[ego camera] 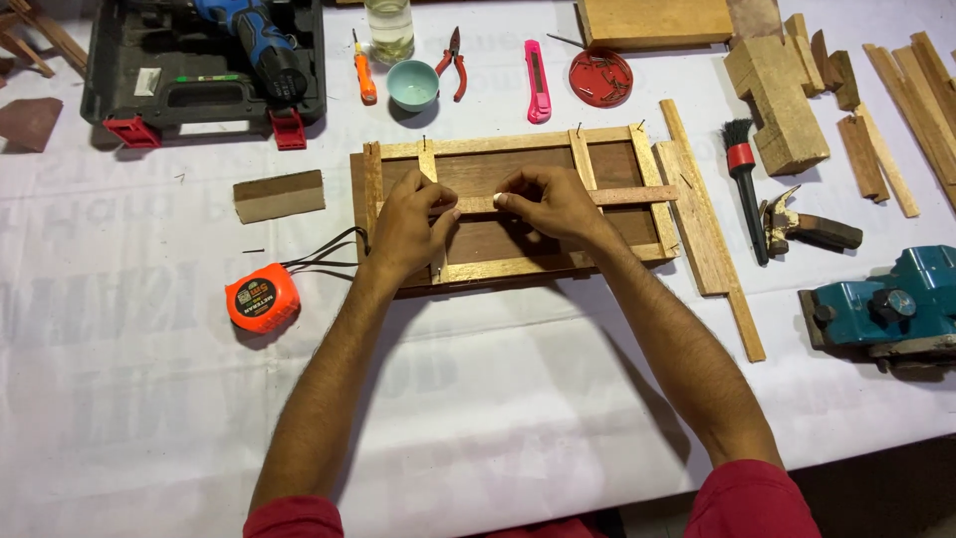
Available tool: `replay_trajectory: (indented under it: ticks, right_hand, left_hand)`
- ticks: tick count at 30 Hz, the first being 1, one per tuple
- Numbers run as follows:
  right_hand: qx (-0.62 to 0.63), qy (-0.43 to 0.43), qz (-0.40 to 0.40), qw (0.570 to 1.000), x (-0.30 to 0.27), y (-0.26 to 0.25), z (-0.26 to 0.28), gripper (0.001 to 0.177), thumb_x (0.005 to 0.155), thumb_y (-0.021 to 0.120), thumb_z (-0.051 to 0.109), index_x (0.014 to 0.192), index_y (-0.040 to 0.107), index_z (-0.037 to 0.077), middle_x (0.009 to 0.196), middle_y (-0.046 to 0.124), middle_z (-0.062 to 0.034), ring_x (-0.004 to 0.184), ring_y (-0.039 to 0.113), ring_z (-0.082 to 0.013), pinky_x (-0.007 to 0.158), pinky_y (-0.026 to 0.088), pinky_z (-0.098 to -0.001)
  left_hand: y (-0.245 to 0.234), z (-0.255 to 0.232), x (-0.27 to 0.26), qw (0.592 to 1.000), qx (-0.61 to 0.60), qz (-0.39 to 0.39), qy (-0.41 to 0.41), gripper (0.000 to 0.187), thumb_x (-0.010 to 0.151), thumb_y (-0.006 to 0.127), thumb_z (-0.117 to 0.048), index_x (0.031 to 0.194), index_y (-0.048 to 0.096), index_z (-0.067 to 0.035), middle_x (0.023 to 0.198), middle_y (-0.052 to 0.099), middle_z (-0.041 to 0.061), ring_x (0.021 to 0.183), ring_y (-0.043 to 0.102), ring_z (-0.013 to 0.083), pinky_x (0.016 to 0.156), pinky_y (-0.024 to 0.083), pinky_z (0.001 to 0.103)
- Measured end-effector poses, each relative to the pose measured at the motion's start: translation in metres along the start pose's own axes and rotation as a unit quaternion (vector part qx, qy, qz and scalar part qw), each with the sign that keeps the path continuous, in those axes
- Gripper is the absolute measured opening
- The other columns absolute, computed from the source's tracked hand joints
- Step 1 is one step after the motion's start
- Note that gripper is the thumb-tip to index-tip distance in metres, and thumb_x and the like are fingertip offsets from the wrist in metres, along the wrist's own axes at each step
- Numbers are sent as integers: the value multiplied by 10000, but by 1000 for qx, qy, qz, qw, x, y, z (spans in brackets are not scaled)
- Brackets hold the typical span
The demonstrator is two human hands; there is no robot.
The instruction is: The person assembles a wooden frame on a workbench: they sand a small block, position thin wood strips across a framed panel, hammer nails to secure them, measure the frame with a tape measure, and mark a strip. They then sort through a pile of wood strips, picking up and examining pieces.
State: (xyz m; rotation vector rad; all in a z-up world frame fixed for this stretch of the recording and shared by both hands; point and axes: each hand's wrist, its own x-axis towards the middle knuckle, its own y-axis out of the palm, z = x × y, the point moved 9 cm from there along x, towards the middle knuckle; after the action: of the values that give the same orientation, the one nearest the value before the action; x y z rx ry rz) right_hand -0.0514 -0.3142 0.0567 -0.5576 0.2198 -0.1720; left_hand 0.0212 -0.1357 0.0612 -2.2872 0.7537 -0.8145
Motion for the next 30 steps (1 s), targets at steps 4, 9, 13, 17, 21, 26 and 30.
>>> replay_trajectory:
  ticks: [4, 9, 13, 17, 21, 26, 30]
  right_hand:
    - [3, -13, 8, 1000, 9, 4, -5, 273, 955, 717, 274, 1115, 742, 54, 900, 771, -44, 717, 711, -87, 506, 589, -263]
    - [-50, -87, -17, 995, 19, 2, -5, 221, 964, 741, 242, 1088, 757, 59, 825, 775, -33, 707, 721, -84, 620, 579, -252]
    - [-46, -106, -3, 993, 19, -4, -6, 202, 951, 752, 215, 1077, 759, 57, 821, 767, -37, 713, 717, -88, 623, 580, -265]
    - [-60, -113, 28, 991, 15, -2, 0, 177, 949, 752, 205, 1056, 761, 64, 811, 771, -44, 718, 732, -97, 630, 594, -267]
    - [-92, -163, 51, 981, 17, -1, -1, 159, 927, 779, 196, 1022, 779, 69, 843, 784, -55, 751, 747, -118, 665, 610, -278]
    - [-123, -188, 60, 973, 0, -3, 3, 175, 909, 793, 216, 1021, 791, 81, 881, 792, -55, 788, 750, -134, 692, 612, -299]
    - [-175, -132, 96, 971, -12, 0, -10, 198, 906, 771, 250, 1034, 792, 101, 846, 792, -50, 748, 749, -144, 663, 603, -304]
  left_hand:
    - [0, 5, 3, 999, -25, 2, -22, 187, 893, 805, -165, 1000, 758, -19, 955, 594, 87, 959, 635, 228, 837, 582, 351]
    - [-1, 8, 5, 999, -27, 5, -18, 199, 884, 818, -184, 996, 766, -28, 937, 596, 80, 938, 642, 218, 814, 584, 354]
    - [1, 8, 5, 1000, -1, 8, -16, 205, 878, 834, -201, 986, 777, -36, 917, 596, 77, 916, 635, 225, 792, 566, 373]
    - [3, 9, 5, 1000, 2, 10, -22, 212, 881, 831, -214, 989, 774, -41, 920, 590, 71, 905, 633, 214, 780, 570, 363]
    - [7, 15, 5, 999, 8, 19, -35, 215, 893, 821, -224, 1001, 772, -44, 933, 588, 70, 908, 635, 197, 783, 583, 347]
    - [7, 14, 6, 999, 3, 28, -46, 216, 901, 814, -218, 1014, 763, -41, 961, 585, 69, 934, 655, 185, 813, 609, 323]
    - [9, 16, 6, 997, -10, 36, -62, 206, 902, 807, -199, 1019, 748, -40, 980, 579, 65, 949, 681, 176, 846, 627, 303]
